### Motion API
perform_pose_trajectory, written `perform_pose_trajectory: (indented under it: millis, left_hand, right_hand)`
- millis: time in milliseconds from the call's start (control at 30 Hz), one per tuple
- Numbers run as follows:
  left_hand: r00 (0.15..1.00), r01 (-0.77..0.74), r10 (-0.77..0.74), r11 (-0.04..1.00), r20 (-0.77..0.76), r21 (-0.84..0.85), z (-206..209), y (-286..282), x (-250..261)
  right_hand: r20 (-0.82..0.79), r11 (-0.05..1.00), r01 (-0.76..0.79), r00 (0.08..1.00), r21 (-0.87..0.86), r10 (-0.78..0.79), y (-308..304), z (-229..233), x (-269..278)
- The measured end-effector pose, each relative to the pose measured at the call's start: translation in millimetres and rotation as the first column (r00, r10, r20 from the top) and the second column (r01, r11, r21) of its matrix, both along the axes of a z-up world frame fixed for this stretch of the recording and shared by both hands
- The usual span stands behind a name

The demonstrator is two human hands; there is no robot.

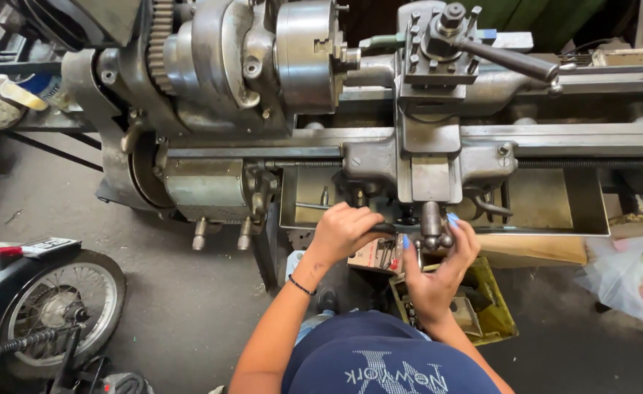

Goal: The person uses a digital caliper to measure a cylindrical metal part mounted on a lathe. They then operate the lathe's handwheels to adjust the tool post and perform machining operations on the rotating workpiece.

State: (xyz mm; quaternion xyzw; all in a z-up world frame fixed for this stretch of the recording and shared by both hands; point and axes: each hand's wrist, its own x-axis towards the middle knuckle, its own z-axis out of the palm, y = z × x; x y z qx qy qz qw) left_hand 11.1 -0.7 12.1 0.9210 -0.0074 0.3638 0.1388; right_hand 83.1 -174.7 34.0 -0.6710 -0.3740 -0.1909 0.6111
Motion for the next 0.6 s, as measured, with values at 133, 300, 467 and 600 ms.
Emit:
perform_pose_trajectory:
  millis: [133, 300, 467, 600]
  left_hand:
    - [1.000, -0.010, 0.010, 1.000, 0.008, -0.010, 2.2, -1.6, -0.6]
    - [1.000, -0.012, 0.012, 1.000, -0.010, -0.028, 5.1, -1.5, 0.7]
    - [0.999, -0.028, 0.027, 0.999, -0.018, -0.027, 5.9, -3.1, -0.2]
    - [1.000, 0.000, 0.000, 1.000, -0.003, -0.027, 5.7, -2.6, -1.2]
  right_hand:
    - [0.224, 0.936, 0.258, 0.953, -0.238, -0.206, -10.7, -7.4, 2.6]
    - [0.377, 0.902, 0.243, 0.921, -0.356, -0.099, -22.5, 15.0, 16.4]
    - [0.617, 0.845, 0.319, 0.787, -0.430, 0.017, -23.0, 21.0, 32.0]
    - [0.705, 0.864, 0.373, 0.708, -0.337, -0.031, -22.9, 16.2, 28.1]
